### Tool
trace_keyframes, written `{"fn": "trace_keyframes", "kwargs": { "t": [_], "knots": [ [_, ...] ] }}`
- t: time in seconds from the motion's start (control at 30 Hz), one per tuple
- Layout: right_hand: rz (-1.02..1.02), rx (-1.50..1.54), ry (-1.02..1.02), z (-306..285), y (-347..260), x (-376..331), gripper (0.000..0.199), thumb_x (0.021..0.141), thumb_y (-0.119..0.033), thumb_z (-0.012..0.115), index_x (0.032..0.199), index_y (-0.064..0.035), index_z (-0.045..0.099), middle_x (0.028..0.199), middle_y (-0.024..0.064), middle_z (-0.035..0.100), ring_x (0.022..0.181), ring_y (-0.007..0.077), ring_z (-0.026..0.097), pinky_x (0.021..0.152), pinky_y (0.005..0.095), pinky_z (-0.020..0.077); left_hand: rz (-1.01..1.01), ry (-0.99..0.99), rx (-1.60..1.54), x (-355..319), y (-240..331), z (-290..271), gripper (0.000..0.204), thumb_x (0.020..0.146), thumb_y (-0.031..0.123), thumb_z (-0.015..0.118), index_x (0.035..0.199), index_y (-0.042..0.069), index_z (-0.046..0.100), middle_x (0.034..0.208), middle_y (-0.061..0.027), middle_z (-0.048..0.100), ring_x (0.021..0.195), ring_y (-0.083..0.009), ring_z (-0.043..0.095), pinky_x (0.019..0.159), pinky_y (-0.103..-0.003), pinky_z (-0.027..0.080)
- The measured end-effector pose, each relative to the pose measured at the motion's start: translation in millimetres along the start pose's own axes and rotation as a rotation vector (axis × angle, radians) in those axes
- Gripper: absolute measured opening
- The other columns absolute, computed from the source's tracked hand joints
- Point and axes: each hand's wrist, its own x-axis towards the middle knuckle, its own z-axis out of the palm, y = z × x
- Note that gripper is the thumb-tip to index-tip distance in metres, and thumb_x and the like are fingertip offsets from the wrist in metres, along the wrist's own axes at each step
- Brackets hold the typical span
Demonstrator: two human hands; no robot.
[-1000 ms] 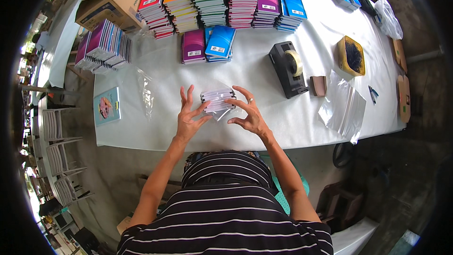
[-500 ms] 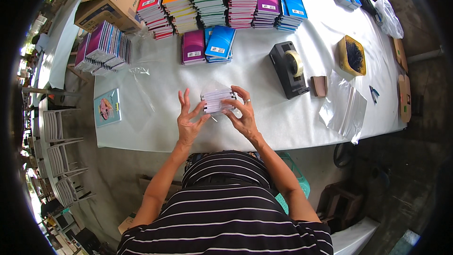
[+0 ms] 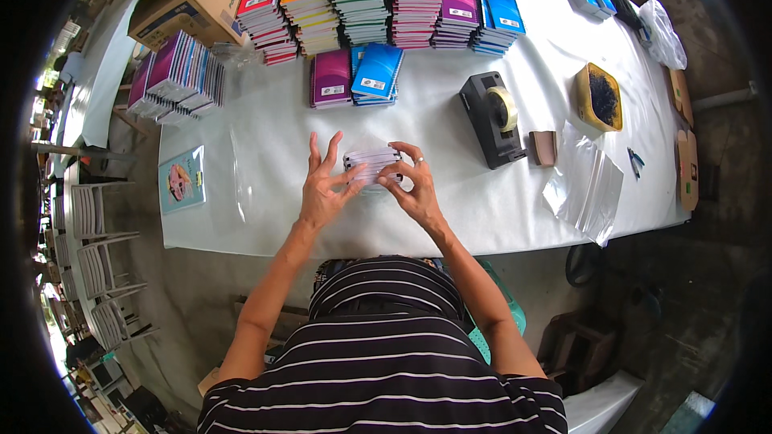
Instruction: The person organizes stacks of small spiral-bound notebooks by color, places a stack into a plastic sleeve, and seals the package using clear adhesive tape from a dispenser.
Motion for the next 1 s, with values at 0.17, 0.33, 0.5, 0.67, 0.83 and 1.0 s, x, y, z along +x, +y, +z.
{"fn": "trace_keyframes", "kwargs": {
  "t": [0.17, 0.33, 0.5, 0.67, 0.83, 1.0],
  "knots": [
    [-0.030, -0.096, -0.037, -12, 3, 16, 0.014, 0.075, -0.015, 0.078, 0.085, -0.0082, 0.071, 0.116, 0.0119, 0.059, 0.103, 0.0258, 0.058, 0.087, 0.0375, 0.0434, 0.019, -0.110, -0.013, 23, -6, -8, 0.030, 0.073, 0.028, 0.078, 0.103, 0.028, 0.075, 0.147, 0.0094, 0.041, 0.144, -0.0349, 0.015, 0.111, -0.046, 0.032],
    [-0.115, -0.244, -0.055, -11, 11, 29, 0.013, 0.074, -0.019, 0.078, 0.083, -0.0133, 0.070, 0.106, 0.0049, 0.064, 0.090, 0.0187, 0.060, 0.086, 0.0377, 0.0318, 0.041, -0.031, -0.182, 26, -17, -3, 0.042, 0.072, 0.027, 0.078, 0.113, 0.028, 0.070, 0.144, 0.0091, 0.045, 0.144, -0.0282, 0.020, 0.112, -0.047, 0.030],
    [-0.153, -0.377, -0.038, -10, 1, 29, 0.013, 0.075, -0.017, 0.077, 0.080, -0.0129, 0.066, 0.098, 0.0024, 0.064, 0.092, 0.0200, 0.058, 0.087, 0.0392, 0.0319, -0.098, 0.293, 0.017, 2, -27, -27, 0.073, 0.073, 0.031, 0.079, 0.139, 0.023, 0.049, 0.153, -0.0050, 0.031, 0.144, -0.0356, 0.017, 0.114, -0.053, 0.019],
    [-0.068, -0.294, -0.048, -11, -17, 28, 0.015, 0.071, -0.009, 0.077, 0.080, -0.0051, 0.065, 0.096, 0.0084, 0.064, 0.085, 0.0239, 0.060, 0.080, 0.0362, 0.0389, -0.897, 0.562, 0.707, -103, -166, -120, 0.103, 0.073, 0.054, 0.073, 0.152, 0.019, 0.018, 0.156, -0.0220, 0.013, 0.141, -0.0492, 0.007, 0.111, -0.062, 0.015],
    [-0.094, -0.276, -0.094, -6, -23, 29, 0.015, 0.070, 0.002, 0.072, 0.081, 0.0006, 0.063, 0.095, 0.0159, 0.062, 0.084, 0.0249, 0.060, 0.073, 0.0330, 0.0472, -1.092, 0.555, 0.801, -186, -285, -202, 0.105, 0.076, 0.057, 0.068, 0.153, 0.020, 0.007, 0.154, -0.0214, 0.019, 0.139, -0.0508, 0.015, 0.108, -0.064, 0.020],
    [0.031, -0.242, -0.126, -7, -27, 28, 0.013, 0.070, 0.001, 0.066, 0.081, 0.0020, 0.059, 0.097, 0.0129, 0.058, 0.094, 0.0265, 0.057, 0.081, 0.0338, 0.0439, -1.230, 0.278, 0.579, -192, -331, -254, 0.070, 0.087, 0.042, 0.061, 0.145, 0.014, 0.034, 0.145, -0.0140, 0.042, 0.126, -0.0378, 0.046, 0.100, -0.050, 0.040]
  ]
}}
